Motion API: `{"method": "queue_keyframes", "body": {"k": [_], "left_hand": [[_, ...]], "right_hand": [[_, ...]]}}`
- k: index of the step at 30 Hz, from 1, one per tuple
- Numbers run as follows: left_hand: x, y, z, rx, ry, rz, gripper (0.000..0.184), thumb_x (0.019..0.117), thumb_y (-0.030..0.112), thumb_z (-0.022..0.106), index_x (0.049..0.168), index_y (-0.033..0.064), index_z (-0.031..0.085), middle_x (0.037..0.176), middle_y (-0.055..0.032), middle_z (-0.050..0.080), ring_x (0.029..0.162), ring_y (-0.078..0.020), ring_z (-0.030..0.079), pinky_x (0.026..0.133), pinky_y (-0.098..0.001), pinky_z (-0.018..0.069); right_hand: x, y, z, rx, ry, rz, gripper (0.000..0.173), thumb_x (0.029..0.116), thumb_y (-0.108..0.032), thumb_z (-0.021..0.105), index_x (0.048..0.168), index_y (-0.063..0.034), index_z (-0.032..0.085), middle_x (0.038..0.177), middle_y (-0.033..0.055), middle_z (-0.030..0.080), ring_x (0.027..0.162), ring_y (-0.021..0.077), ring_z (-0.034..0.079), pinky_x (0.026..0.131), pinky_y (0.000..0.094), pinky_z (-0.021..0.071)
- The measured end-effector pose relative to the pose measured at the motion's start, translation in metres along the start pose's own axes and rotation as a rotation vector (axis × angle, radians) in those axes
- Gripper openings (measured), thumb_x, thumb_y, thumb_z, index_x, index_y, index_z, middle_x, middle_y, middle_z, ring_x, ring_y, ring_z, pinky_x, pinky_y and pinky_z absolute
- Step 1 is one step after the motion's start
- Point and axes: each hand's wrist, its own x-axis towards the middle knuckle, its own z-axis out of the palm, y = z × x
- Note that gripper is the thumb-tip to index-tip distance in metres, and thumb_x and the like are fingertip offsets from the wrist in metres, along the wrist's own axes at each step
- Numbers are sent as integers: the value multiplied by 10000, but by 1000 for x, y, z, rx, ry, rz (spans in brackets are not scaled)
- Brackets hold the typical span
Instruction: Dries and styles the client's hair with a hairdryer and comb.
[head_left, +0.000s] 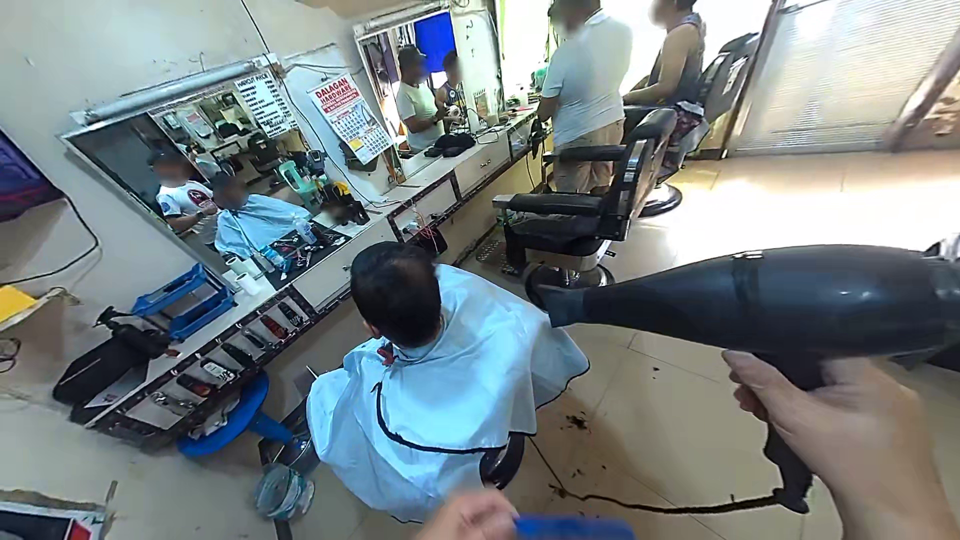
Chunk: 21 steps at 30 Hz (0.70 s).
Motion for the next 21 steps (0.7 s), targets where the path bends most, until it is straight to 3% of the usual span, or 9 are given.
{"method": "queue_keyframes", "body": {"k": [3, 5, 8, 11, 14, 16, 18, 19, 21], "left_hand": [[28, 62, -102, 539, 424, 166, 282, 1089, 183, 448, 1207, 26, 650, 893, -24, 702, 748, -102, 659, 708, -314, 579], [52, 102, -159, 831, 649, 281, 291, 1083, 180, 464, 1210, 18, 669, 903, -50, 727, 746, -135, 684, 709, -361, 600], [80, 124, -219, 1078, 798, 354, 313, 1079, 299, 516, 1219, 85, 696, 823, -102, 709, 681, -259, 682, 647, -522, 575], [93, 109, -250, 1191, 681, 444, 317, 1078, 300, 519, 1200, 88, 719, 960, -142, 744, 836, -334, 727, 746, -596, 577], [96, 75, -263, 1266, 522, 576, 312, 1073, 295, 525, 1144, 88, 746, 990, -117, 758, 913, -289, 747, 790, -528, 610], [100, 56, -269, 1346, 429, 653, 273, 1060, 281, 547, 1055, 98, 749, 901, -112, 741, 848, -292, 745, 708, -510, 614], [103, 42, -277, 1399, 319, 734, 232, 1030, 261, 584, 943, 108, 735, 802, -99, 711, 749, -283, 732, 611, -487, 599], [103, 40, -284, 1389, 271, 787, 243, 1031, 275, 581, 921, 115, 727, 790, -82, 704, 736, -263, 726, 606, -463, 596], [103, 50, -298, 1276, 280, 891, 314, 1065, 316, 535, 958, 99, 735, 859, -67, 730, 815, -225, 733, 711, -430, 613]], "right_hand": [[-13, -7, -6, 102, 10, 10, 422, 932, -468, 727, 1146, -123, 613, 756, -73, 664, 565, 49, 643, 513, 244, 585], [-24, -16, -6, 58, 67, -4, 477, 911, -468, 752, 1158, -85, 613, 784, -61, 671, 577, 42, 644, 515, 249, 582], [-44, -32, -3, 44, 99, -3, 468, 899, -460, 764, 1148, -94, 611, 787, -68, 680, 580, 48, 653, 515, 247, 587], [-67, -50, 3, 40, 145, -16, 409, 915, -400, 762, 1137, -98, 598, 775, -79, 678, 581, 52, 657, 517, 252, 592], [-95, -64, 13, 42, 207, -25, 374, 922, -373, 763, 1139, -112, 606, 792, -86, 689, 599, 58, 665, 539, 257, 599], [-112, -77, 25, 67, 240, -24, 322, 943, -396, 742, 1116, -153, 619, 771, -84, 694, 593, 74, 664, 548, 263, 597], [-128, -92, 43, -22, 332, -22, 336, 947, -370, 730, 1109, -108, 597, 771, -70, 676, 596, 77, 662, 551, 273, 599], [-136, -100, 53, -86, 391, -11, 353, 933, -353, 736, 1104, -80, 592, 779, -67, 671, 598, 70, 662, 551, 271, 601], [-152, -113, 69, -121, 439, 2, 329, 937, -323, 727, 1094, -68, 590, 780, -54, 678, 598, 80, 668, 547, 279, 603]]}}
